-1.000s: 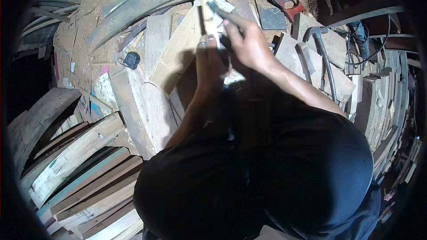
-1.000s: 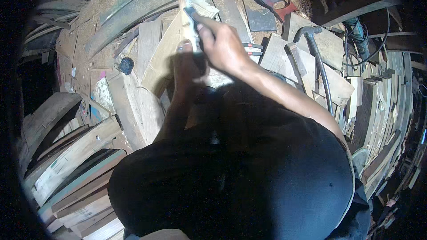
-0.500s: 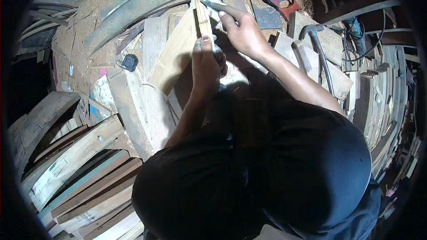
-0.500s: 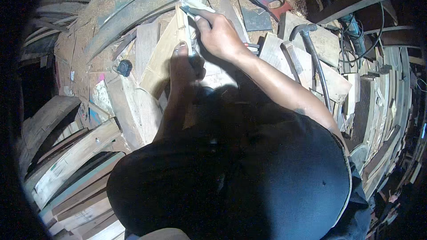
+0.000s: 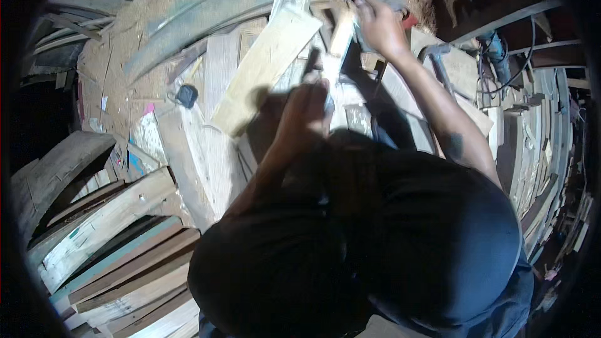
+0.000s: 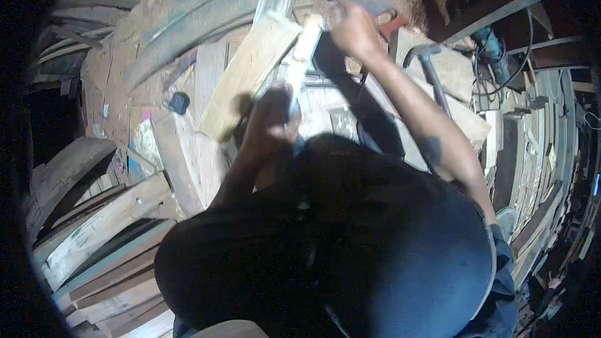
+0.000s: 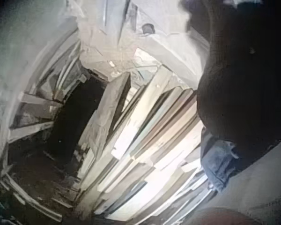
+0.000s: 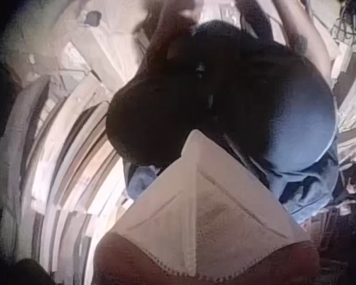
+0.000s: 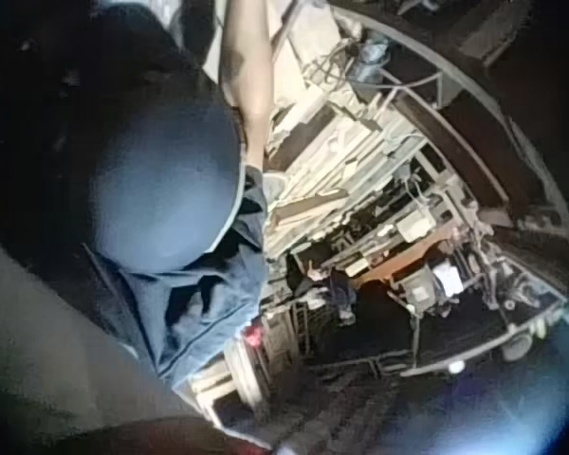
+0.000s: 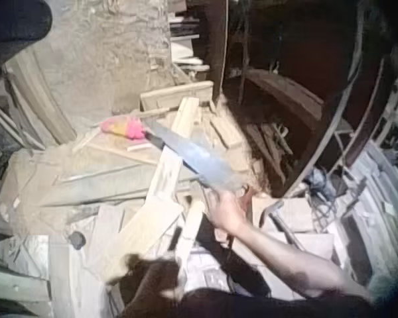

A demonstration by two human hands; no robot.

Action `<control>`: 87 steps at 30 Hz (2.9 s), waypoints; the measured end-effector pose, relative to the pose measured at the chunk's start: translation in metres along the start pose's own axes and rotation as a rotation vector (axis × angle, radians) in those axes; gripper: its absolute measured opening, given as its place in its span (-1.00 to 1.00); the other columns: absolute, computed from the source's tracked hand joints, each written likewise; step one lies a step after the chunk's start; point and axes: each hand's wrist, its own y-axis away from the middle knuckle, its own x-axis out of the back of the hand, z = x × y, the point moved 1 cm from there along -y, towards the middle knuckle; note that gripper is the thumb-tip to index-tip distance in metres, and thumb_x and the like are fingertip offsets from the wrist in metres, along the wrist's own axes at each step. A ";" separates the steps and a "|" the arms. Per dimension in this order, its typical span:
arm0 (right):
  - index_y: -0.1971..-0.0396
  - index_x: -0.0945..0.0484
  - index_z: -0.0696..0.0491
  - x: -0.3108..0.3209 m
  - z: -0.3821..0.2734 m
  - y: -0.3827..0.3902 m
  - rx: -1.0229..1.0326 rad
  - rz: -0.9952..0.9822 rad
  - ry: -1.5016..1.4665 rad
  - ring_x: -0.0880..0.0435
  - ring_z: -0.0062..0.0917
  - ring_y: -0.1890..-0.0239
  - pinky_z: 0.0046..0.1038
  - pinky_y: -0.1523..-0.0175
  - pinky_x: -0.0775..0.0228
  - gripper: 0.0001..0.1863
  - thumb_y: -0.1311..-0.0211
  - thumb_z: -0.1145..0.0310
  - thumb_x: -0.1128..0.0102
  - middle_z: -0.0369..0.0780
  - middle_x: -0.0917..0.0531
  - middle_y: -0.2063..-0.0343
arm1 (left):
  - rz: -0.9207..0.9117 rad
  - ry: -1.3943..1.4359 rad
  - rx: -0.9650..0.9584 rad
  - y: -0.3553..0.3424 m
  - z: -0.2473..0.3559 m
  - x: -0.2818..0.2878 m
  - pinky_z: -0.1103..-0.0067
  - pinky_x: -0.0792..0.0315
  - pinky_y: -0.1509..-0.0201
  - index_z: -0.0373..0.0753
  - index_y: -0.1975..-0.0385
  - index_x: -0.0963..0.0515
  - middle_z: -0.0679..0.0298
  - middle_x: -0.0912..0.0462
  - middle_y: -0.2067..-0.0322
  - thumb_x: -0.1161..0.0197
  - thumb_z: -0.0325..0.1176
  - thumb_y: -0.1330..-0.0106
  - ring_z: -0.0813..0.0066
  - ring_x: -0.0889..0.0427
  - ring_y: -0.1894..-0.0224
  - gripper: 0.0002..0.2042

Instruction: The person is using a small hand plane to shave wood and then a hand saw to cut a small piece of wood in a workshop.

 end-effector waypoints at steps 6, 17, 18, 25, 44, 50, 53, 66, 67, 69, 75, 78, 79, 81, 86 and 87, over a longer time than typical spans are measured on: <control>-0.38 -0.34 -0.03 0.115 -0.019 -0.079 0.086 0.063 -0.027 -0.62 -0.40 0.14 -0.38 -0.07 -0.46 -0.51 -0.55 0.14 0.02 -0.08 -0.67 0.12 | 0.178 0.732 0.723 -0.087 0.001 0.129 0.45 -0.44 0.54 -0.31 0.17 -0.48 0.26 -0.54 0.54 -0.08 -0.21 -0.52 0.49 -0.55 0.55 -0.75; -0.46 -0.17 0.08 0.206 -0.236 -0.171 0.512 -0.142 0.131 -0.49 -0.29 -0.31 -0.35 -0.35 -0.30 -0.41 -0.47 0.40 0.04 0.15 -0.48 -0.24 | 0.613 0.771 -0.025 -0.263 0.096 0.239 0.44 -0.40 0.41 -0.37 0.21 -0.50 0.22 -0.54 0.49 0.11 -0.19 -0.51 0.46 -0.48 0.50 -0.65; -0.47 -0.16 0.02 0.192 -0.236 -0.178 0.755 -0.073 0.079 -0.50 -0.34 -0.31 -0.45 -0.36 -0.29 -0.39 -0.48 0.31 -0.02 0.11 -0.51 -0.23 | 0.665 1.044 0.021 -0.229 0.129 0.232 0.40 -0.38 0.44 -0.39 0.24 -0.49 0.14 -0.55 0.45 0.11 -0.24 -0.42 0.36 -0.47 0.50 -0.68; -0.25 -0.53 0.02 0.148 -0.175 -0.044 0.696 -0.291 -0.054 -0.66 -0.27 -0.16 -0.29 -0.25 -0.47 -0.59 -0.44 0.36 -0.11 0.02 -0.68 -0.04 | 0.729 1.612 0.361 -0.115 0.125 0.087 0.55 -0.23 0.68 -0.30 0.30 -0.41 0.19 -0.34 0.71 0.14 -0.19 -0.24 0.45 -0.31 0.73 -0.70; 0.00 -0.63 0.22 0.092 -0.148 0.007 0.456 -0.426 -0.049 -0.76 -0.08 0.16 -0.26 0.07 -0.56 -0.70 -0.36 0.38 -0.19 0.12 -0.71 0.24 | 0.916 1.535 0.682 -0.136 0.081 0.021 0.65 -0.39 0.31 -0.24 -0.34 -0.36 0.31 -0.57 0.25 0.19 -0.04 -0.63 0.66 -0.51 0.32 -0.51; 0.00 -0.65 0.20 0.080 -0.147 0.003 0.539 -0.372 -0.063 -0.74 -0.03 0.18 -0.28 0.09 -0.56 -0.69 -0.32 0.41 -0.21 0.13 -0.69 0.24 | 0.967 1.353 0.679 -0.136 0.080 0.023 0.51 -0.36 -0.25 -0.38 -0.36 -0.28 0.08 -0.51 -0.12 0.18 -0.11 -0.63 0.44 -0.49 -0.17 -0.49; 0.01 -0.65 0.20 0.079 -0.142 0.002 0.518 -0.407 -0.065 -0.74 -0.04 0.17 -0.28 0.08 -0.56 -0.69 -0.32 0.40 -0.21 0.12 -0.69 0.23 | 0.909 1.315 0.751 -0.136 0.084 0.025 0.55 -0.36 -0.03 -0.36 -0.32 -0.31 0.16 -0.53 0.02 0.18 -0.09 -0.63 0.51 -0.50 0.03 -0.51; -0.02 -0.67 0.13 0.070 -0.127 -0.024 0.448 -0.338 -0.023 -0.78 -0.13 0.18 -0.28 0.07 -0.56 -0.68 -0.35 0.34 -0.19 0.11 -0.71 0.22 | 0.785 1.566 0.906 -0.140 0.100 0.019 0.73 -0.17 0.69 -0.15 -0.03 -0.41 0.39 -0.32 0.50 0.10 -0.01 -0.60 0.71 -0.28 0.67 -0.65; -0.02 -0.67 0.12 0.068 -0.127 -0.024 0.406 -0.363 -0.015 -0.78 -0.13 0.18 -0.28 0.07 -0.55 -0.68 -0.35 0.33 -0.19 0.11 -0.71 0.22 | 0.780 1.559 0.883 -0.139 0.098 0.018 0.73 -0.16 0.69 -0.15 -0.03 -0.41 0.39 -0.31 0.50 0.11 -0.01 -0.61 0.72 -0.27 0.67 -0.65; -0.01 -0.68 0.12 0.067 -0.120 -0.027 0.403 -0.354 -0.014 -0.78 -0.13 0.19 -0.28 0.08 -0.55 -0.69 -0.35 0.32 -0.20 0.11 -0.71 0.25 | 0.754 1.552 0.934 -0.144 0.099 0.014 0.74 -0.16 0.69 -0.15 -0.03 -0.40 0.40 -0.30 0.48 0.13 -0.03 -0.62 0.74 -0.26 0.67 -0.66; -0.01 -0.68 0.12 0.056 -0.115 -0.027 0.383 -0.355 -0.035 -0.79 -0.19 0.32 -0.29 0.15 -0.56 -0.68 -0.35 0.33 -0.19 0.11 -0.72 0.37 | 0.786 1.679 0.896 -0.143 0.095 0.011 0.74 -0.14 0.68 -0.13 -0.03 -0.39 0.41 -0.28 0.46 0.14 -0.06 -0.62 0.75 -0.22 0.66 -0.70; 0.00 -0.69 0.12 0.056 -0.123 -0.025 0.263 -0.430 0.004 -0.78 -0.27 0.42 -0.30 0.22 -0.56 -0.69 -0.35 0.32 -0.21 0.11 -0.72 0.36 | 0.799 1.690 0.922 -0.138 0.091 0.010 0.73 -0.15 0.68 -0.12 -0.04 -0.38 0.41 -0.28 0.46 0.14 -0.08 -0.62 0.75 -0.23 0.66 -0.71; 0.00 -0.69 0.12 0.057 -0.127 -0.027 0.234 -0.442 0.061 -0.78 -0.30 0.45 -0.30 0.24 -0.55 -0.69 -0.34 0.32 -0.21 0.11 -0.71 0.37 | 0.796 1.698 0.913 -0.140 0.090 0.010 0.73 -0.15 0.68 -0.12 -0.04 -0.38 0.41 -0.28 0.46 0.14 -0.08 -0.62 0.74 -0.23 0.66 -0.72; -0.06 -0.68 0.04 0.053 -0.102 -0.043 0.349 -0.304 0.099 -0.66 -0.58 0.34 -0.41 0.12 -0.52 -0.65 -0.36 0.23 -0.24 0.07 -0.75 0.27 | 0.746 1.713 0.929 -0.143 0.095 0.005 0.71 -0.12 0.71 -0.15 -0.06 -0.37 0.37 -0.33 0.52 0.12 -0.07 -0.62 0.72 -0.22 0.70 -0.69; -0.15 -0.63 0.07 0.101 -0.098 -0.130 0.024 -0.183 -0.182 -0.40 -0.81 0.60 -0.64 0.50 -0.22 -0.63 -0.46 0.24 -0.17 -0.40 -0.56 0.56 | 0.574 1.805 0.772 -0.157 0.132 0.001 0.69 -0.09 0.75 -0.15 0.09 -0.36 0.36 -0.38 0.58 0.11 0.00 -0.61 0.67 -0.22 0.75 -0.68; -0.17 -0.61 0.05 0.099 -0.104 -0.124 -0.027 -0.181 -0.220 -0.38 -0.82 0.61 -0.65 0.51 -0.21 -0.63 -0.47 0.25 -0.16 -0.41 -0.56 0.54 | 0.690 1.783 0.742 -0.145 0.115 0.009 0.69 -0.09 0.75 -0.16 0.16 -0.36 0.36 -0.39 0.58 0.11 -0.01 -0.61 0.67 -0.21 0.76 -0.67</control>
